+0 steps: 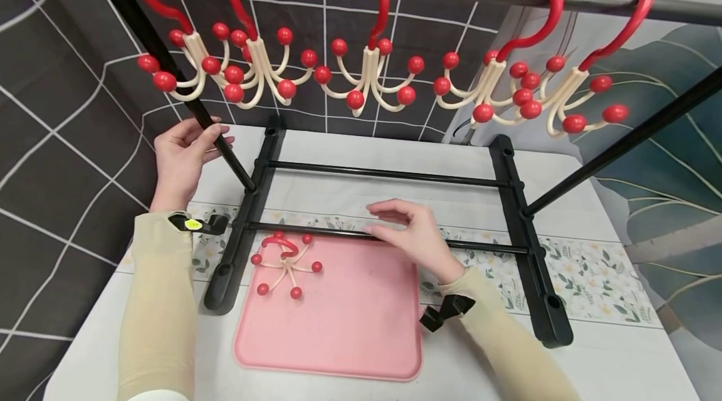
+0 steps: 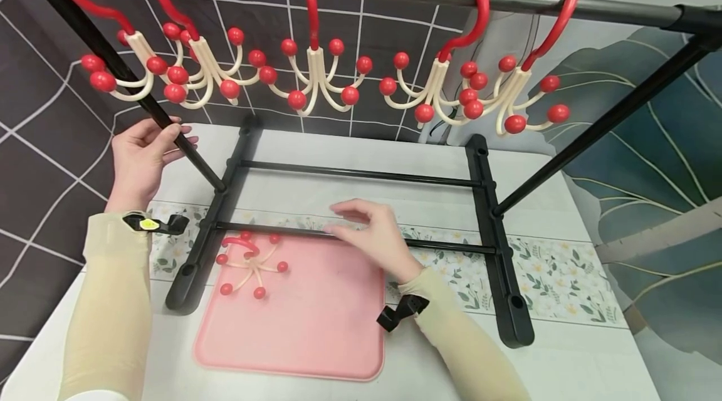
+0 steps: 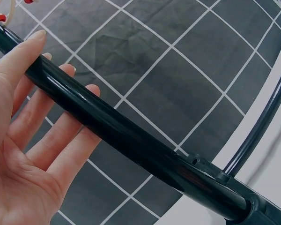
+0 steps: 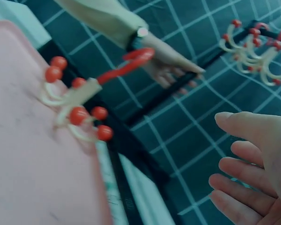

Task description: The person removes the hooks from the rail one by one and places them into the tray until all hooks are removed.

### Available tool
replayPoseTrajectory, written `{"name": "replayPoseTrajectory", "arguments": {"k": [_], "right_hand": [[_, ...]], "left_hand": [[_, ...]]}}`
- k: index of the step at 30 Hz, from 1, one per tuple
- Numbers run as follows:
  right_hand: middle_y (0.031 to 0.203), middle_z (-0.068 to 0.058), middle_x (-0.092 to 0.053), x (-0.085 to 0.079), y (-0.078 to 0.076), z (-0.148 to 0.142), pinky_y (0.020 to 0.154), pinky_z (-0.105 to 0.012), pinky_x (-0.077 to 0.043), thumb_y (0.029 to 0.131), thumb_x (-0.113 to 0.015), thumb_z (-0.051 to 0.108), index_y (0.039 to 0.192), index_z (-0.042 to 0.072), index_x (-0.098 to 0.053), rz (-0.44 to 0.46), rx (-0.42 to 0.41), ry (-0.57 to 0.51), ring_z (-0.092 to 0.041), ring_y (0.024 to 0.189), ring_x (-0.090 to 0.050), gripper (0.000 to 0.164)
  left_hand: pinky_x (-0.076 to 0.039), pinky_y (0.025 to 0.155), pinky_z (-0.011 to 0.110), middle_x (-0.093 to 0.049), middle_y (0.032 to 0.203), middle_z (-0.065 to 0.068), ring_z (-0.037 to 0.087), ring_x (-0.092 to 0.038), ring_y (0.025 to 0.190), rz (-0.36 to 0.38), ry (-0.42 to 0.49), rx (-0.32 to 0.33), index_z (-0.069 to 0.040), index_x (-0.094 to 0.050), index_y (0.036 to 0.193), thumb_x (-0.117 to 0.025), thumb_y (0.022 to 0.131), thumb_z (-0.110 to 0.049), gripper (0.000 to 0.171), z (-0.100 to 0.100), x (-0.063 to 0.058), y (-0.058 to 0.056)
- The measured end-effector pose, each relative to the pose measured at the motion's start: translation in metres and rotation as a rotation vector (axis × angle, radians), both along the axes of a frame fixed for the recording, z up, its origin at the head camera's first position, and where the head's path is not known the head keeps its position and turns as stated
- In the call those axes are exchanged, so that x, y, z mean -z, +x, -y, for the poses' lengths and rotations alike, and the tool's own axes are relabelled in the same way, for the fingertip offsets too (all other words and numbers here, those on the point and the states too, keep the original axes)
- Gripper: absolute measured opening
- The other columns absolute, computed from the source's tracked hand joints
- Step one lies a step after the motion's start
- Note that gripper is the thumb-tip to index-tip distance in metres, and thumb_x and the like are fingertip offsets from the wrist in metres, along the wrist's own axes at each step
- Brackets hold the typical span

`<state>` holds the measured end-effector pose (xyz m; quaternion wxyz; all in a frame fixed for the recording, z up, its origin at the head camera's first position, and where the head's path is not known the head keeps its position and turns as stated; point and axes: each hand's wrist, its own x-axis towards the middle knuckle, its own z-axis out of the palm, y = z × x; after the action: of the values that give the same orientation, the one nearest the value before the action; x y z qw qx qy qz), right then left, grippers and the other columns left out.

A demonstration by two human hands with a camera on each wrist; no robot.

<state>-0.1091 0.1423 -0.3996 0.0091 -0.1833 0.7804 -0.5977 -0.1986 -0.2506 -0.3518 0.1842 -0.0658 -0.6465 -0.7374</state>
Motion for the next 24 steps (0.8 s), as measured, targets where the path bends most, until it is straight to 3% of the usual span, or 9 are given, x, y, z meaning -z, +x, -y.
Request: {"name": "replayPoseTrajectory", "arguments": {"k": [6,10,15,24], "right_hand": [[0.121,-0.011,-0.071,-0.024,0.001,-0.025,0.100,-0.032,-0.052,0.084,-0.085,0.006,0.120,0.005,-0.073,-0.086,0.092,-0.023,-0.027,0.113,-0.067,0.037],[0.122,-0.013,-0.070,-0.044,0.004,-0.039,0.101,-0.034,-0.051,0.081,-0.084,-0.006,0.121,0.000,-0.072,-0.168,0.138,-0.059,-0.024,0.114,-0.067,0.042],[0.121,-0.012,-0.071,-0.072,0.011,-0.054,0.100,-0.035,-0.052,0.078,-0.084,-0.010,0.120,0.001,-0.074,-0.284,0.185,-0.058,-0.024,0.113,-0.067,0.044],[0.117,-0.022,-0.070,-0.108,0.019,-0.073,0.099,-0.035,-0.052,0.073,-0.080,-0.022,0.115,-0.008,-0.073,-0.423,0.219,-0.104,-0.027,0.109,-0.069,0.045]], "left_hand": [[-0.060,0.078,0.027,-0.075,0.096,0.012,0.020,-0.076,0.081,-0.010,0.015,0.003,0.014,-0.066,0.116,-0.076,0.091,-0.004,0.032,-0.001,0.000,0.000],[-0.060,0.078,0.028,-0.075,0.095,0.013,0.020,-0.076,0.080,-0.023,0.021,0.008,0.014,-0.067,0.114,-0.076,0.091,-0.003,0.030,-0.001,0.001,-0.001],[-0.060,0.078,0.027,-0.075,0.096,0.012,0.020,-0.076,0.081,-0.019,0.014,0.005,0.009,-0.070,0.113,-0.076,0.091,-0.003,0.025,0.000,0.001,-0.001],[-0.059,0.078,0.027,-0.075,0.097,0.012,0.020,-0.076,0.082,-0.014,0.004,0.000,0.008,-0.071,0.113,-0.076,0.091,-0.003,0.025,0.000,0.000,0.000]]}}
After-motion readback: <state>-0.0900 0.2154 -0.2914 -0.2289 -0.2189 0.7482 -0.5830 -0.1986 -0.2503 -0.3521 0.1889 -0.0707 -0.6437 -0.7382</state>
